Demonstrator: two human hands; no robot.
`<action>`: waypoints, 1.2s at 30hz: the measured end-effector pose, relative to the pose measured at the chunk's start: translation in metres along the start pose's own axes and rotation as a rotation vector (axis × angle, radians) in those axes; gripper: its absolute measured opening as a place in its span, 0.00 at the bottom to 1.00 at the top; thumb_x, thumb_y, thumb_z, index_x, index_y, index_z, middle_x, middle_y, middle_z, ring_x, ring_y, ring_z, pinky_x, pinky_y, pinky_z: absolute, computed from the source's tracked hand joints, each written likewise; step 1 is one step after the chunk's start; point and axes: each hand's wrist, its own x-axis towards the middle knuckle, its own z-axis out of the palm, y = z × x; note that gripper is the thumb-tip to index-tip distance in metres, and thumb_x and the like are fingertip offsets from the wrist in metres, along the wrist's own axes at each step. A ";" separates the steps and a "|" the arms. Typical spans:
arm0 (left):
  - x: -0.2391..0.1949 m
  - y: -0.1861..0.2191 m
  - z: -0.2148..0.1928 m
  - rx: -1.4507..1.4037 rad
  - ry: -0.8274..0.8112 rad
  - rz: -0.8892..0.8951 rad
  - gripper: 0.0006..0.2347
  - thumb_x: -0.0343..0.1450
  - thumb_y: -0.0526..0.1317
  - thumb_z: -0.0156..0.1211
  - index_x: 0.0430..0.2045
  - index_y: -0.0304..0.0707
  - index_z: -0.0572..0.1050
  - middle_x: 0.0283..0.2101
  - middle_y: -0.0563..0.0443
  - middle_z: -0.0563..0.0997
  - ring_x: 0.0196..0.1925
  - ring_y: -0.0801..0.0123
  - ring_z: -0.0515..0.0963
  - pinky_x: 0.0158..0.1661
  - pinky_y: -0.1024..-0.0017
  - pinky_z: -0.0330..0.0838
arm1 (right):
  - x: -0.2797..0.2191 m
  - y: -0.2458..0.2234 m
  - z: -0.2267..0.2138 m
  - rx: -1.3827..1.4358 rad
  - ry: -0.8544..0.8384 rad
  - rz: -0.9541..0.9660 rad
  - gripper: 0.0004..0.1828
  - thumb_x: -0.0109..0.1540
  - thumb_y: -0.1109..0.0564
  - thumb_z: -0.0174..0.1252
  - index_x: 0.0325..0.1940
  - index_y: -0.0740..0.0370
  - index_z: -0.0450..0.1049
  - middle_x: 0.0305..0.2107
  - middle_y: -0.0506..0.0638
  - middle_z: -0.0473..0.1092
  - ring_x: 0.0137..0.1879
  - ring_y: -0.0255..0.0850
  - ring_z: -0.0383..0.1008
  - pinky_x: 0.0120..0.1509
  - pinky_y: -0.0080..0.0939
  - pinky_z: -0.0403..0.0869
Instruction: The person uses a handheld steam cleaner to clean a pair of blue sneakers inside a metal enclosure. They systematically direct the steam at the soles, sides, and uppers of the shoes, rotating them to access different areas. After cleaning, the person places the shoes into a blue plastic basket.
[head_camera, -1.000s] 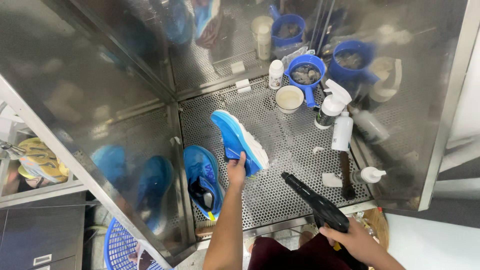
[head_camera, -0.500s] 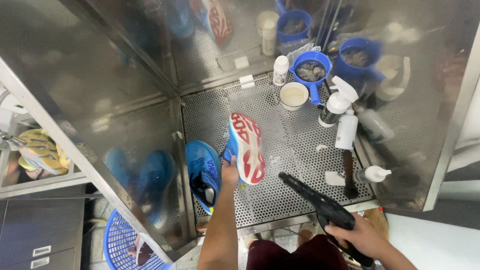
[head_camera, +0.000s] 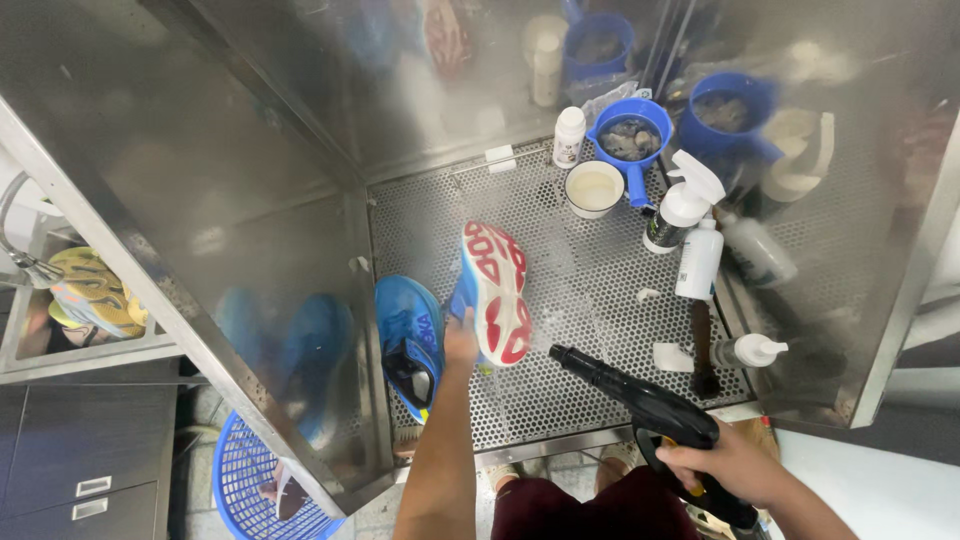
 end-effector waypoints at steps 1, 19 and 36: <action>-0.001 0.001 -0.001 0.018 0.019 0.031 0.22 0.73 0.53 0.54 0.53 0.34 0.76 0.49 0.32 0.81 0.51 0.42 0.80 0.52 0.56 0.70 | 0.002 0.002 0.000 -0.021 0.062 -0.007 0.16 0.56 0.53 0.68 0.24 0.65 0.71 0.15 0.49 0.68 0.24 0.39 0.69 0.34 0.41 0.69; 0.029 0.076 0.051 -1.026 -0.304 -0.097 0.15 0.84 0.47 0.53 0.58 0.36 0.73 0.32 0.52 0.70 0.29 0.65 0.65 0.31 0.65 0.58 | -0.037 0.052 0.010 0.029 0.361 0.134 0.28 0.53 0.41 0.73 0.45 0.62 0.72 0.26 0.51 0.73 0.35 0.41 0.73 0.43 0.41 0.72; 0.020 0.072 0.065 -1.123 -0.553 -0.323 0.19 0.78 0.52 0.46 0.48 0.32 0.65 0.52 0.36 0.77 0.56 0.49 0.78 0.52 0.54 0.73 | -0.025 0.037 0.045 -0.106 0.319 0.087 0.24 0.57 0.43 0.68 0.26 0.69 0.76 0.13 0.48 0.69 0.22 0.38 0.70 0.29 0.39 0.69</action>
